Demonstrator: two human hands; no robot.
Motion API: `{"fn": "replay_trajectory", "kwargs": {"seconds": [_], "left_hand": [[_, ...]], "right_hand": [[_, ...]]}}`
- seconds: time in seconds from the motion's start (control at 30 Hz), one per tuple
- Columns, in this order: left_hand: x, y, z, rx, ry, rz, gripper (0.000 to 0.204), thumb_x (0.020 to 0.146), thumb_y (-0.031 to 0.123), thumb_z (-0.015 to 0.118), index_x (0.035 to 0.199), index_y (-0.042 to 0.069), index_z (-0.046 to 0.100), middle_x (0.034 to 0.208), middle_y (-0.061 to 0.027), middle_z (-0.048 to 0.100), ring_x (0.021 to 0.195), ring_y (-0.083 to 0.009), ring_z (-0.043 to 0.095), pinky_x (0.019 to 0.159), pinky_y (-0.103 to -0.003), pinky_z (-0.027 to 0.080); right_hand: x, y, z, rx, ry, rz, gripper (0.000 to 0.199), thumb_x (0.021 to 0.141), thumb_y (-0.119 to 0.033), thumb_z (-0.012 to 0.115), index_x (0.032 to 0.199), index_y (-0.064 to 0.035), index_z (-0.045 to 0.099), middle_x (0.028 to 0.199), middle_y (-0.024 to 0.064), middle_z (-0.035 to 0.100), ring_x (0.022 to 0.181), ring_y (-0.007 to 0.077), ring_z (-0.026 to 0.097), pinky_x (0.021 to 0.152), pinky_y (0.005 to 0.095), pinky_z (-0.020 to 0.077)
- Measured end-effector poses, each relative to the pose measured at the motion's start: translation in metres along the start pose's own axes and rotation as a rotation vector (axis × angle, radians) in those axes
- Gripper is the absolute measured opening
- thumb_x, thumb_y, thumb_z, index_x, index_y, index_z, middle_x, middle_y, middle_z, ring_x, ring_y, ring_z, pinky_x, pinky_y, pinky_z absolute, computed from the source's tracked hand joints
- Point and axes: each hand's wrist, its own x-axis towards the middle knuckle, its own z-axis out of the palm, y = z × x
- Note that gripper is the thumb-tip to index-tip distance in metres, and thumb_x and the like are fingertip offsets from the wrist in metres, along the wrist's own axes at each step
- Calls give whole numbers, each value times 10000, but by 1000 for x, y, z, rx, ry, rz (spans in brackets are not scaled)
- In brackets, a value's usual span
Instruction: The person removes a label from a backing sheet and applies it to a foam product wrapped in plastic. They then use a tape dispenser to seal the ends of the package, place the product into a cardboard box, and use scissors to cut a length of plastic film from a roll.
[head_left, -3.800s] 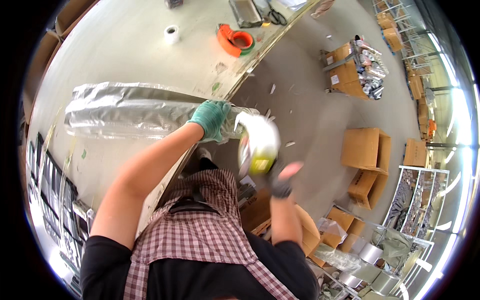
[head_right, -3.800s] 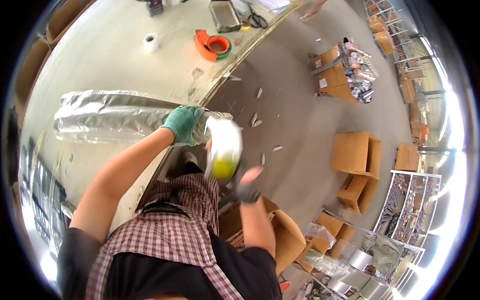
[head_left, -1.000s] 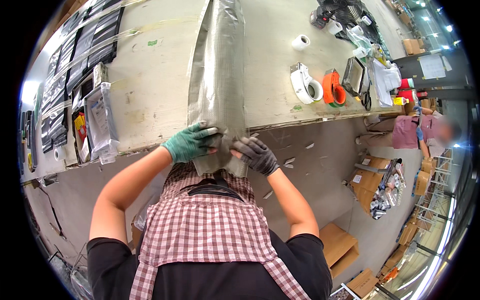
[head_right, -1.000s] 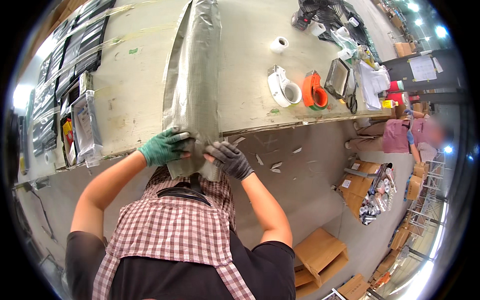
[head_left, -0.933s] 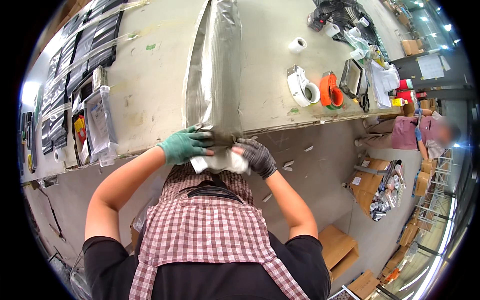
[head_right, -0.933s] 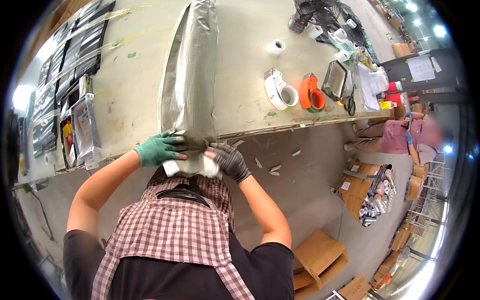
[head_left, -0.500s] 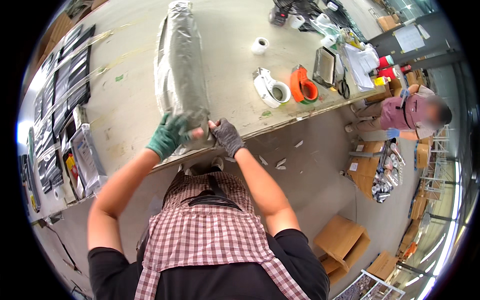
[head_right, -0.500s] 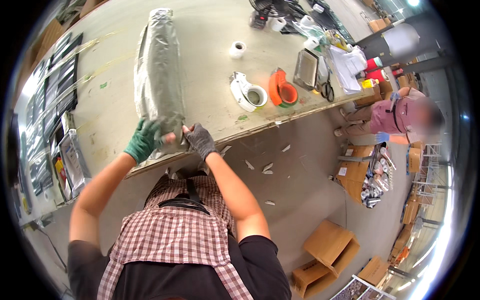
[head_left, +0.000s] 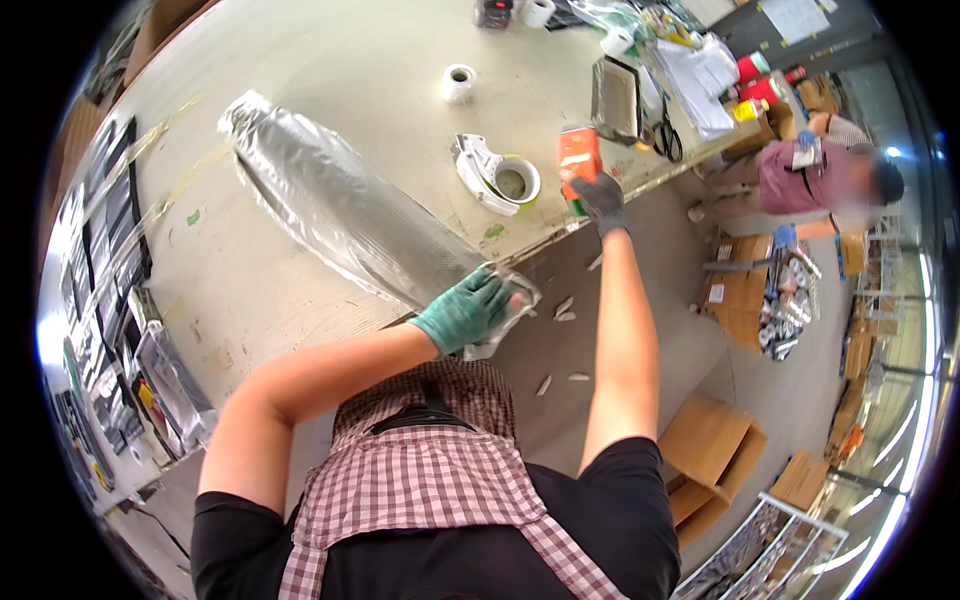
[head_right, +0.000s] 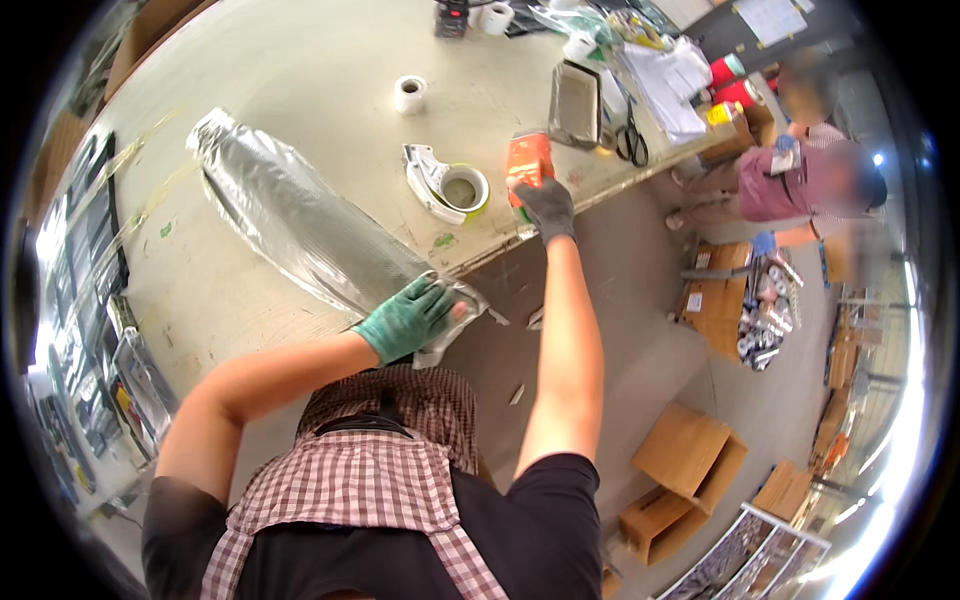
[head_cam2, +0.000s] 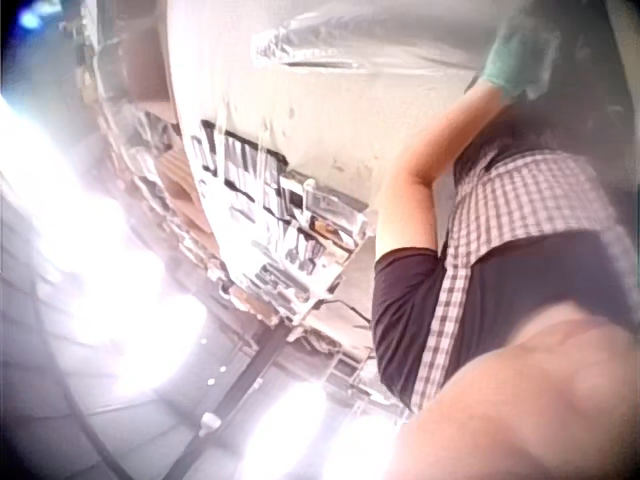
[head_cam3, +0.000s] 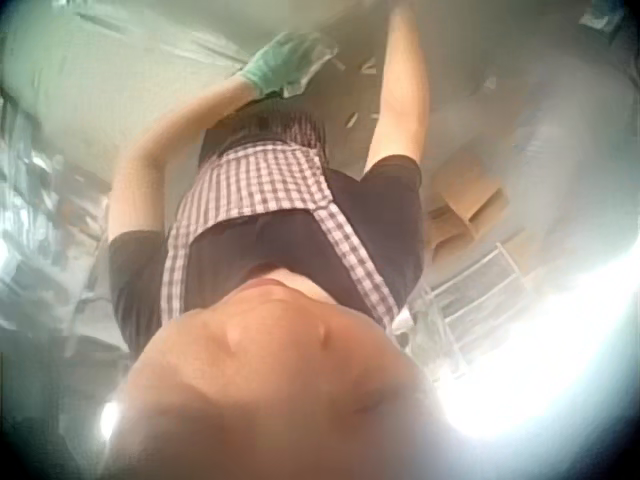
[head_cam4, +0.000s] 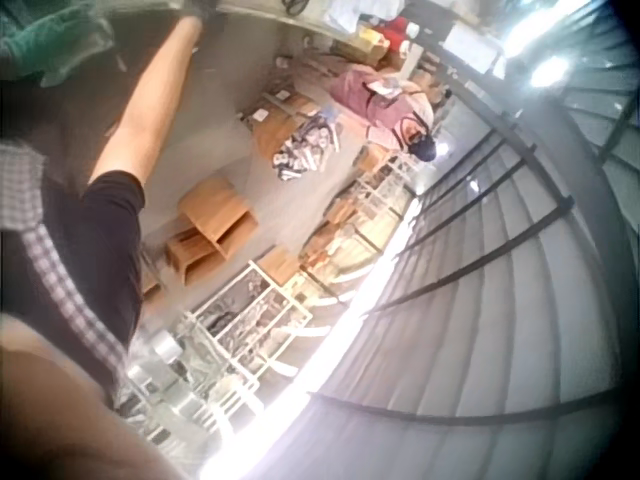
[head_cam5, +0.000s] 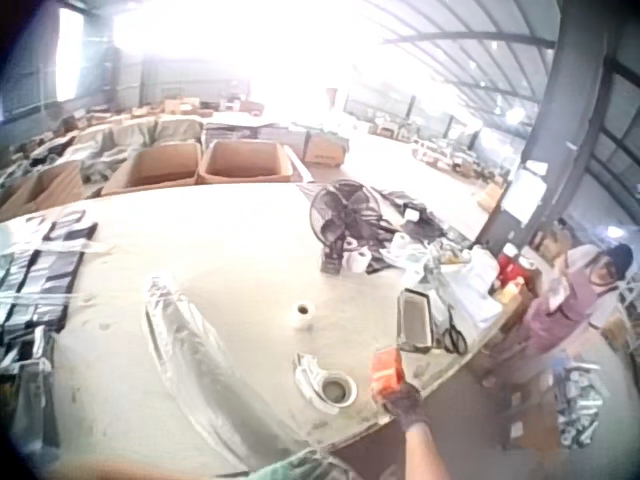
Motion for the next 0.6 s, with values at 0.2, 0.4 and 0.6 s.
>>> {"fn": "replay_trajectory", "kwargs": {"seconds": [0.2,0.4,0.6], "left_hand": [[17,-55,-22,-510,-311,188,809,711,388,703,1366,39,381,1384,-136,422,1282,-299,400,1111,-398,264],[80,-104,-46,-1612,-1130,-608,520,760,496,689,1082,94,620,1202,-96,572,1202,-260,469,1015,-394,367],[90,-105,-40,-1261,-1108,-419,486,766,455,711,1087,95,656,1107,-66,638,1114,-203,529,952,-334,399]], "right_hand": [[-267,-41,43,1006,-50,-83,431,822,-209,646,1197,-39,522,986,45,608,881,143,590,790,297,483],[-332,-7,160,830,-58,-26,225,801,-167,715,954,-19,642,844,72,676,782,140,646,689,283,502],[-332,-21,177,738,109,-148,252,799,-186,719,970,-20,636,850,77,672,768,177,646,689,302,499]]}}
